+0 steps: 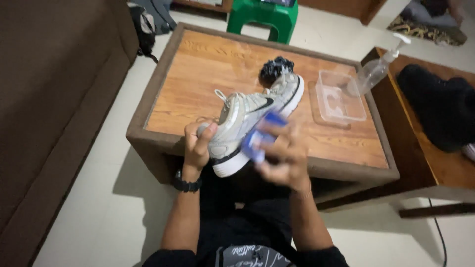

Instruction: The person cleans a white sneaker by scrubbing the upper and sole with a blue brush and wiping it with a cloth. They hold the shoe in their left hand while scrubbing with their right hand, occasionally switching to the cloth to wipe away residue.

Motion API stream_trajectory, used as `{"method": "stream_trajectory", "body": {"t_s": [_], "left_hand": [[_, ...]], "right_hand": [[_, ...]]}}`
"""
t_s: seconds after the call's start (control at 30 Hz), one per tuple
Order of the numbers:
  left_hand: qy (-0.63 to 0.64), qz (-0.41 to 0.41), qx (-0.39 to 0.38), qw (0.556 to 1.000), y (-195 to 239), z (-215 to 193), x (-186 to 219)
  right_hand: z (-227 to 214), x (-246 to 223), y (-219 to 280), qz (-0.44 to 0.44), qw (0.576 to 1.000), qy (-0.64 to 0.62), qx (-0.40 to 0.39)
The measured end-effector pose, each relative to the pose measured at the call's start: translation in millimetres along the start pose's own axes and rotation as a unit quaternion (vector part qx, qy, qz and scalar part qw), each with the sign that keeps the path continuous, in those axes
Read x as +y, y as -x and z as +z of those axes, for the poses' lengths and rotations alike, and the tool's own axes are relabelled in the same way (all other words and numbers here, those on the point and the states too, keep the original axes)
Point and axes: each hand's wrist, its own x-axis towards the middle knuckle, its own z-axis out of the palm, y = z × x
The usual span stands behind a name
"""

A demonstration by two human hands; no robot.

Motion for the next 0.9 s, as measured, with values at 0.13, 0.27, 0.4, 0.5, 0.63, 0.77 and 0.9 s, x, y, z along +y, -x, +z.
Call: {"method": "stream_trajectory", "body": {"t_s": [0.13,0.27,0.4,0.5,0.63,0.77,0.9], "left_hand": [[0.005,-0.003,-0.01,1.0,1,-3,-11],[0.02,-0.011,0.002,1.0,3,-3,-14],[0.027,-0.01,-0.006,1.0,4,-3,-16],[0.024,-0.003,-0.002,1.0,2,-4,-16],[0.027,-0.013,-0.012,0.999,2,-2,-4],[0.021,-0.007,-0.004,1.0,2,-4,-6],[0.026,-0.013,0.0,1.0,1,0,10]], "right_hand": [[-5,-9,-9,-0.015,0.992,-0.123,-0.038],[3,-23,-5,0.048,0.998,-0.01,0.043],[1,-29,-16,-0.035,0.989,-0.142,-0.01],[-2,-2,-14,0.013,0.998,-0.034,0.047],[14,-19,5,0.017,0.993,-0.109,0.048],[4,-3,1,-0.013,0.998,-0.009,0.063],[12,0,-2,-0.23,0.969,0.044,0.079]]}}
